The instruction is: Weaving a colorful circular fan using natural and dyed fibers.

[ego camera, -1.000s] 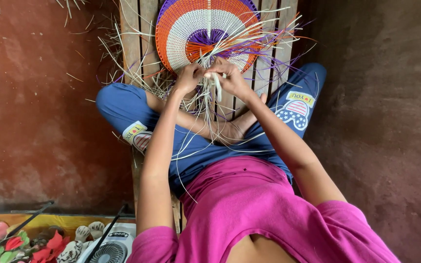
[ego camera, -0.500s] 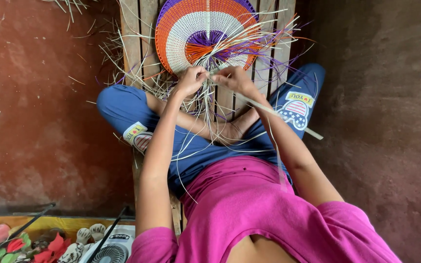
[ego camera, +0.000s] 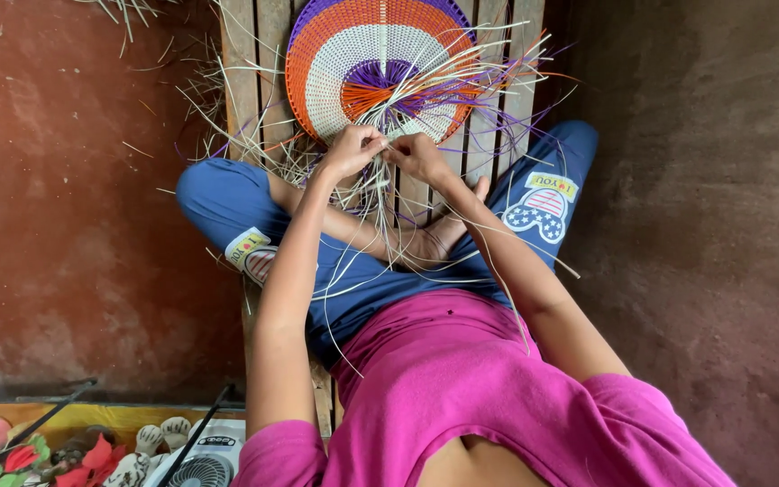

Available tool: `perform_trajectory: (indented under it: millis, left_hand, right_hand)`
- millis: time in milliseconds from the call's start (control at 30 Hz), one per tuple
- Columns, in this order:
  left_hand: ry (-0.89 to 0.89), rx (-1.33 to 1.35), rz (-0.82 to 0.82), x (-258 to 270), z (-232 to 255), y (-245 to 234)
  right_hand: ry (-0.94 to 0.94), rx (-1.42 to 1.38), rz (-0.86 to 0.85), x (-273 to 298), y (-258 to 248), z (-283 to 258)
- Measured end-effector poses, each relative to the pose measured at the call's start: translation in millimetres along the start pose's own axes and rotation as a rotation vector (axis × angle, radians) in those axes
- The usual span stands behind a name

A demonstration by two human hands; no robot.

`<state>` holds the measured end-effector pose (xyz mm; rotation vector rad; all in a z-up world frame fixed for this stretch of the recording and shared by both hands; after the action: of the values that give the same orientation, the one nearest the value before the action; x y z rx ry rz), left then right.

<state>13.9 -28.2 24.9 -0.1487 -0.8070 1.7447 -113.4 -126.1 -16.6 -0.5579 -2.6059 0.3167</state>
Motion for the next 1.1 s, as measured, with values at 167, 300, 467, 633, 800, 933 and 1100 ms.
perform_trajectory:
  millis: [167, 300, 467, 633, 800, 933, 1100]
  left_hand:
    - [0.001, -0.002, -0.035, 0.8, -6.4, -8.7]
    - [-0.067, -0.086, 0.002, -8.1, -28.6, -12.8]
    - [0.113, -0.475, 0.270, -1.4, -20.2, -29.7]
    - [0.151, -0.574, 0.330, 0.0, -28.4, -24.5]
    - [0.170, -0.629, 0.339, 1.4, -35.3, -20.9]
    - [0.184, -0.648, 0.331, -2.3, -42.0, -18.5]
    - [0.193, -0.648, 0.323, -2.2, -40.7, -21.4]
  right_hand:
    - [-0.044, -0.379, 0.057, 14.7, -9.2, -15.8]
    - [-0.011, 0.028, 0.062, 15.7, -10.1, 0.2]
    - [-0.020, 0.434, 0.055, 21.8, -7.9, 4.6]
    - [0.024, 0.546, 0.062, 25.8, -5.6, 4.2]
    - [0.015, 0.530, 0.054, 27.5, -3.5, 9.5]
    - [-0.137, 0.450, 0.119, 32.4, -5.2, 16.4]
    - [-0.145, 0.401, 0.143, 41.2, -7.7, 13.7]
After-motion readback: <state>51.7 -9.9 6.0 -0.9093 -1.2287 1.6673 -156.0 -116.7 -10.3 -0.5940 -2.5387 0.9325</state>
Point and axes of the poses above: each hand's wrist, its own x-axis away from the middle knuckle, its own y-axis out of the palm, z = x × y, the point moved 2 cm from there along -x, towards the middle knuckle, and after that the axes turned 12 degrees about -x, right-handed, at the moved point
